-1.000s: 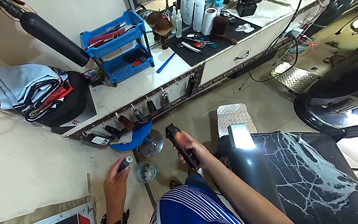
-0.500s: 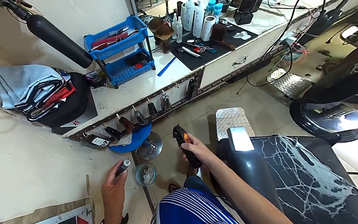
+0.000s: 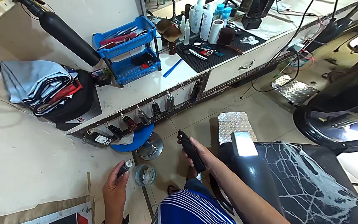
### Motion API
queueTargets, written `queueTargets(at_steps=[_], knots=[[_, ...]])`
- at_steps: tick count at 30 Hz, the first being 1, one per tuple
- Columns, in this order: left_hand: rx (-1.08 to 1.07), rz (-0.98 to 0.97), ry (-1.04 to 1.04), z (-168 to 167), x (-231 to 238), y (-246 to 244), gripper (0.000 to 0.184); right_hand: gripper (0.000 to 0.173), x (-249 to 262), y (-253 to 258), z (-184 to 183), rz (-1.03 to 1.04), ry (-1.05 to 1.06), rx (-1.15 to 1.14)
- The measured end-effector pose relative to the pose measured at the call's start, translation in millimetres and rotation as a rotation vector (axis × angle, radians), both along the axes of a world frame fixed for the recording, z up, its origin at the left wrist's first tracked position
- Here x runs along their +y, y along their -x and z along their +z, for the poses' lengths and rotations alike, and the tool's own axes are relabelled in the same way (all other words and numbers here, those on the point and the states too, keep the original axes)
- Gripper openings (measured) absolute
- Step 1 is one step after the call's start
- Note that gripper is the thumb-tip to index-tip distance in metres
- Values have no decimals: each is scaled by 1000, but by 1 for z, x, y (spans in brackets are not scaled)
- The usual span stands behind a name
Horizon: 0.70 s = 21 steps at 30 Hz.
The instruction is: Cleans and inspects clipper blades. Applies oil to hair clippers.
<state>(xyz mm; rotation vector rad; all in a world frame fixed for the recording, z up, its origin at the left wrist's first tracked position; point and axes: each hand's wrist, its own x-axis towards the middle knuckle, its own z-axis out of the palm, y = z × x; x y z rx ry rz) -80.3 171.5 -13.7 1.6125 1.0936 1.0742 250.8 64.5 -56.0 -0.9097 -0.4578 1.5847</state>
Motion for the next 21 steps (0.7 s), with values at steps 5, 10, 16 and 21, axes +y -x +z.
queueTargets(at_steps=[5, 10, 16, 21], knots=[[-3, -2, -10, -1, 0, -1, 41, 66, 0, 0, -4, -20, -10, 61], [-3, -18, -15, 1, 0, -1, 41, 70, -3, -1, -5, -28, -37, 108], [-31, -18, -19, 2, -1, 1, 41, 75, -4, -1, -4, -32, -54, 138], [-36, -2, -19, 1, -4, 4, 41, 68, -3, 3, -4, -41, -32, 144]])
